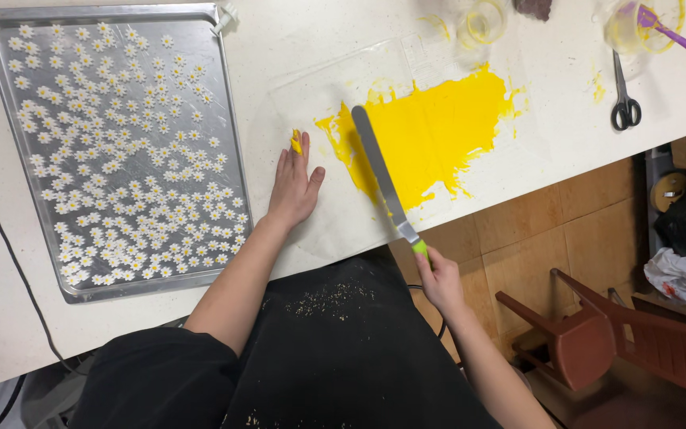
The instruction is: The person spreads yellow icing on a sheet of parchment paper using a metal spatula. They repeatedly smooth and flatten the icing to create an even layer across the surface.
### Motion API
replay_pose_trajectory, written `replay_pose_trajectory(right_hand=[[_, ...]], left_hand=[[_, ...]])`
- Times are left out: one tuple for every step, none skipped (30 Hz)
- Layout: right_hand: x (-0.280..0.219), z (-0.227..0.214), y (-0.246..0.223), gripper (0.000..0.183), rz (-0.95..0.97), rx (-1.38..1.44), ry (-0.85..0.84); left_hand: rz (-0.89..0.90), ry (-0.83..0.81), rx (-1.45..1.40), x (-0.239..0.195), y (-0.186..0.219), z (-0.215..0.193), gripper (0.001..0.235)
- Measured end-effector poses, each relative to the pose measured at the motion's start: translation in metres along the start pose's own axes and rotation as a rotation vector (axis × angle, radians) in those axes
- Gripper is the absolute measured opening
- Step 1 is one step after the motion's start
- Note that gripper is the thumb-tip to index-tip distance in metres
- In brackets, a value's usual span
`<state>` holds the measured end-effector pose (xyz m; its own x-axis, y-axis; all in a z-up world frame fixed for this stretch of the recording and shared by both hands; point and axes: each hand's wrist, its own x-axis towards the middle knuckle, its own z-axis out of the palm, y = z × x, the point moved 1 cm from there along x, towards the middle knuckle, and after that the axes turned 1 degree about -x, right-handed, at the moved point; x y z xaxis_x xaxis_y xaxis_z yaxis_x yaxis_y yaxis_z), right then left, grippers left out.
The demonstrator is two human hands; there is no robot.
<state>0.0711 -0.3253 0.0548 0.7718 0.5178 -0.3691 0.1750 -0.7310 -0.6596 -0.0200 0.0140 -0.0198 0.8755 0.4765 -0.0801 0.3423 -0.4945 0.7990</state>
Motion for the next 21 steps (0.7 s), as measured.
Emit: replay_pose_trajectory(right_hand=[[0.008, 0.004, -0.001, 0.030, 0.064, -0.008, -0.022], [0.018, 0.011, -0.002, 0.031, 0.128, -0.016, -0.044], [0.023, 0.018, -0.004, 0.032, 0.194, -0.025, -0.068], [0.024, 0.024, -0.006, 0.032, 0.141, -0.028, -0.088], [0.024, 0.029, -0.007, 0.033, 0.087, -0.031, -0.105], [0.024, 0.032, -0.008, 0.033, 0.033, -0.033, -0.122], [0.023, 0.034, -0.008, 0.033, -0.005, -0.012, -0.143], [0.020, 0.032, -0.007, 0.034, -0.042, 0.009, -0.165], [0.012, 0.028, -0.004, 0.034, -0.072, 0.028, -0.184], [0.005, 0.023, 0.001, 0.033, -0.058, 0.000, -0.190], [0.001, 0.016, 0.005, 0.032, -0.049, -0.028, -0.195], [-0.003, 0.011, 0.009, 0.031, -0.040, -0.055, -0.200], [-0.008, 0.006, 0.011, 0.031, -0.035, -0.034, -0.167], [-0.012, 0.004, 0.012, 0.031, -0.029, -0.012, -0.134], [-0.013, 0.003, 0.012, 0.031, -0.023, 0.007, -0.101], [-0.013, 0.004, 0.010, 0.030, -0.062, -0.010, -0.075], [-0.010, 0.009, 0.007, 0.029, -0.103, -0.027, -0.050], [-0.006, 0.015, 0.001, 0.028, -0.143, -0.044, -0.024], [-0.001, 0.023, -0.005, 0.028, -0.120, -0.039, -0.034], [0.005, 0.033, -0.012, 0.028, -0.098, -0.034, -0.044], [0.011, 0.041, -0.019, 0.028, -0.076, -0.029, -0.053]], left_hand=[[0.006, 0.004, -0.007, 0.001, -0.001, 0.000, 0.079], [0.012, 0.008, -0.013, 0.001, -0.001, 0.000, 0.079], [0.012, 0.009, -0.011, 0.001, -0.001, 0.001, 0.079], [0.011, 0.011, -0.009, 0.000, -0.002, 0.002, 0.079], [0.012, 0.012, -0.007, 0.000, -0.002, 0.002, 0.080], [0.012, 0.005, -0.021, 0.000, -0.003, 0.002, 0.080], [0.012, 0.000, -0.033, 0.001, -0.004, 0.000, 0.079], [0.013, -0.005, -0.045, 0.002, -0.005, -0.001, 0.079], [0.019, 0.006, -0.052, 0.001, -0.004, 0.000, 0.079], [0.024, 0.017, -0.058, -0.001, -0.004, 0.000, 0.079], [0.031, 0.032, -0.062, 0.000, -0.005, -0.001, 0.078], [0.032, 0.035, -0.081, 0.000, -0.004, -0.002, 0.078], [0.031, 0.037, -0.100, -0.001, -0.004, -0.003, 0.079], [0.030, 0.038, -0.119, -0.001, -0.004, -0.004, 0.079], [0.032, 0.041, -0.125, -0.001, -0.004, -0.005, 0.079], [0.035, 0.044, -0.130, -0.002, -0.004, -0.005, 0.079], [0.037, 0.048, -0.136, -0.002, -0.004, -0.005, 0.079], [0.028, 0.046, -0.141, -0.002, -0.004, -0.003, 0.079], [0.019, 0.044, -0.146, -0.002, -0.004, -0.003, 0.079], [0.010, 0.042, -0.151, -0.003, -0.004, -0.003, 0.079], [0.015, 0.042, -0.147, -0.003, -0.005, -0.002, 0.079]])
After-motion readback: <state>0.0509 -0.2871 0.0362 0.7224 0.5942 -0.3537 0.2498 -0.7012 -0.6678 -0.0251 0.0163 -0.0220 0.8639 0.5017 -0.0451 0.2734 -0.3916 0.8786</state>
